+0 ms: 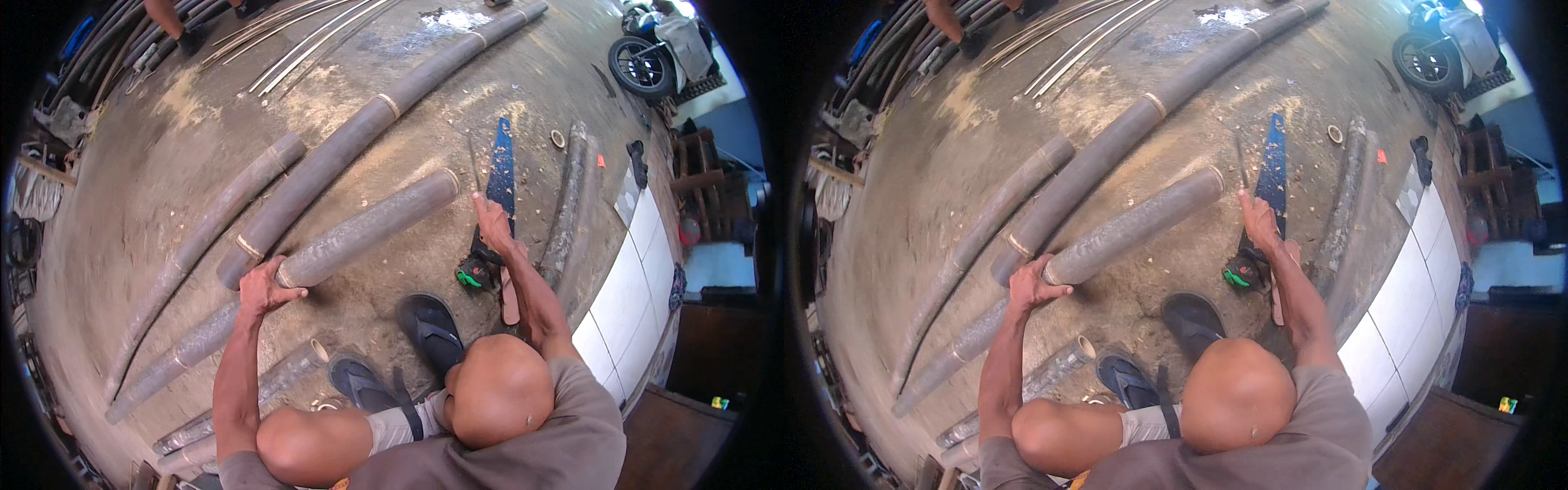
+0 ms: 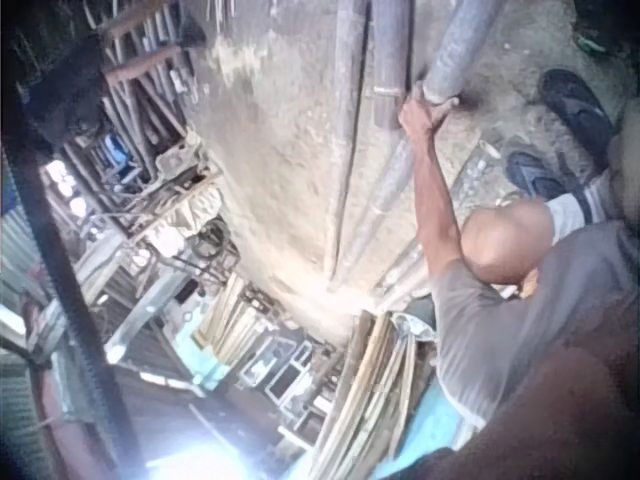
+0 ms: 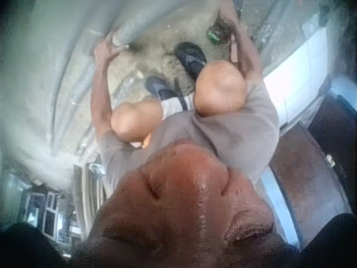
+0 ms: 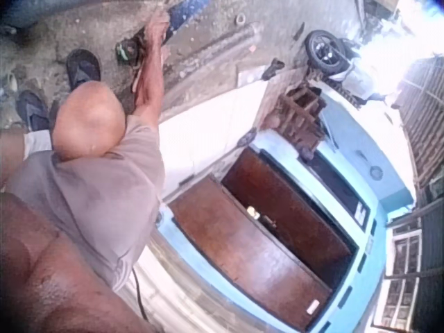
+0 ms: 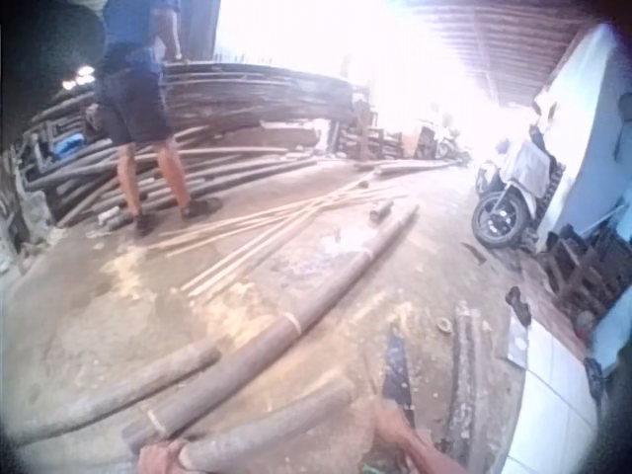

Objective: The person smooths the surface of several bamboo poles using a hand saw, rotating each pole to work around its circumference. The person handles multiple poles one at a time, placing each smoothed pole aside after finishing.

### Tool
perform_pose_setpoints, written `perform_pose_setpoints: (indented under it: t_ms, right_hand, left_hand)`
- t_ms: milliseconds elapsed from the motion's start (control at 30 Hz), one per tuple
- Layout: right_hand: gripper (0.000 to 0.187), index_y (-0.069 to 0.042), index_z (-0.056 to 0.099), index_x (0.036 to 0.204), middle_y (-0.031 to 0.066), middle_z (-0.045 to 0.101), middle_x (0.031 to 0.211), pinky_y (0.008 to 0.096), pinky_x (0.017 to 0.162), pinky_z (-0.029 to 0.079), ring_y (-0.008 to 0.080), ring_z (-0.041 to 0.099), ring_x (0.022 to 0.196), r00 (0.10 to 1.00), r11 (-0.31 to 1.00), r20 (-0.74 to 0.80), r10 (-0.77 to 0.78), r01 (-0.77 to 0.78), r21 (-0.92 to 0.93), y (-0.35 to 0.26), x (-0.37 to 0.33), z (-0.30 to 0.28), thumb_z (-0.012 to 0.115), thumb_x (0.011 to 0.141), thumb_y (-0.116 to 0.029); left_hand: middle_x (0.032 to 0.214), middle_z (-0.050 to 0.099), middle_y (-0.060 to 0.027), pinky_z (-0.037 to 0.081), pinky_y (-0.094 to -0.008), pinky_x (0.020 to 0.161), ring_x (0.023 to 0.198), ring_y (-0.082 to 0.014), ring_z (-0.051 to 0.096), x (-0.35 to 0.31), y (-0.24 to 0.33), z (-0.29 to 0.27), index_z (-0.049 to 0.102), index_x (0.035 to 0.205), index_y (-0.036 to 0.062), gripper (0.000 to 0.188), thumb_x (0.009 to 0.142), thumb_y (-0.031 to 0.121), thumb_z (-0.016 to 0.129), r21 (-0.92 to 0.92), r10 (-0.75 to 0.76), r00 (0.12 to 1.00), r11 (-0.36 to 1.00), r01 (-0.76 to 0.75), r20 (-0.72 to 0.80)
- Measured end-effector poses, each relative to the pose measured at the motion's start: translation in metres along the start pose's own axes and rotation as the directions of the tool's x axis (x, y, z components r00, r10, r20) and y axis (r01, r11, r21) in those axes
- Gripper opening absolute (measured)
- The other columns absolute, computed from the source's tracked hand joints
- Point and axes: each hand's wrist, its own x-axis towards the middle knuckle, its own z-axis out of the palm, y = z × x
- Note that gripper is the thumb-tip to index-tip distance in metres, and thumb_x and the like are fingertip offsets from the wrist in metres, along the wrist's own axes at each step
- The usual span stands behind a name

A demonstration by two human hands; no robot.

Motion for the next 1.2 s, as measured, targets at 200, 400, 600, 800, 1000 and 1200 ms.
perform_pose_setpoints:
  t_ms: [200,400,600,800,1000,1200]
  right_hand:
    - [0.044,-0.004,0.062,0.125,0.0268,0.071,0.092,0.0519,0.07,0.057,0.0402,0.073,0.08,0.974,0.985,0.18,-0.135,0.151,-0.082,-0.101,-0.012,-0.012,0.052,0.108,-0.043]
    - [0.066,0.0,0.064,0.114,0.0317,0.071,0.085,0.0556,0.073,0.057,0.0478,0.072,0.082,0.989,0.993,0.1,-0.113,0.109,0.041,-0.098,-0.023,-0.027,0.052,0.103,-0.064]
    - [0.07,0.0,0.065,0.115,0.0258,0.074,0.086,0.0498,0.07,0.059,0.0371,0.075,0.082,0.843,0.733,0.355,0.404,-0.531,0.425,-0.082,0.009,-0.063,0.049,0.104,-0.067]
    - [0.046,-0.004,0.064,0.127,0.0275,0.072,0.103,0.045,0.072,0.059,0.0358,0.075,0.093,0.993,0.992,0.093,-0.08,0.088,-0.095,-0.057,-0.015,-0.018,0.05,0.11,-0.044]
    - [0.031,-0.004,0.065,0.122,0.021,0.066,0.092,0.0447,0.07,0.057,0.0337,0.073,0.088,0.991,0.991,0.007,-0.133,0.133,0.009,-0.092,-0.009,-0.008,0.056,0.106,-0.03]
    - [0.027,-0.01,0.063,0.126,0.0228,0.066,0.095,0.0491,0.074,0.056,0.0409,0.072,0.093,0.999,0.987,-0.014,0.05,-0.047,0.152,-0.076,0.016,-0.005,0.053,0.107,-0.026]
  left_hand:
    - [0.113,0.074,-0.0175,0.056,-0.0517,0.094,0.106,-0.0392,0.072,-0.025,-0.018,-0.017,0.059,0.147,0.0187,0.115,0.053,0.08,0.086,0.05,-0.064,0.995,0.996,0.068,-0.076]
    - [0.111,0.073,-0.0185,0.056,-0.0535,0.088,0.102,-0.042,0.071,-0.027,-0.007,-0.004,0.059,0.145,0.0168,0.108,0.054,0.065,0.093,0.15,0.015,0.988,0.989,0.008,-0.154]
    - [0.108,0.075,-0.0189,0.057,-0.0499,0.088,0.104,-0.0369,0.074,-0.014,-0.013,-0.017,0.062,0.142,0.0212,0.11,0.05,0.074,0.09,0.1,-0.078,0.996,0.992,0.082,-0.042]
    - [0.121,0.078,-0.012,0.055,-0.0493,0.099,0.116,-0.0347,0.072,0.008,0.002,-0.035,0.064,0.142,0.0215,0.105,0.051,0.067,0.091,-0.067,-0.113,0.988,0.99,0.12,0.106]
    - [0.121,0.078,-0.0135,0.053,-0.0488,0.101,0.12,-0.0358,0.071,0.001,-0.017,-0.045,0.066,0.142,0.0201,0.106,0.05,0.065,0.092,-0.112,-0.176,0.971,0.974,0.195,0.163]
    - [0.127,0.076,-0.0161,0.051,-0.047,0.106,0.124,-0.036,0.069,0.008,-0.036,-0.039,0.065,0.144,0.0175,0.11,0.049,0.065,0.093,-0.153,-0.188,0.947,0.96,0.233,0.26]
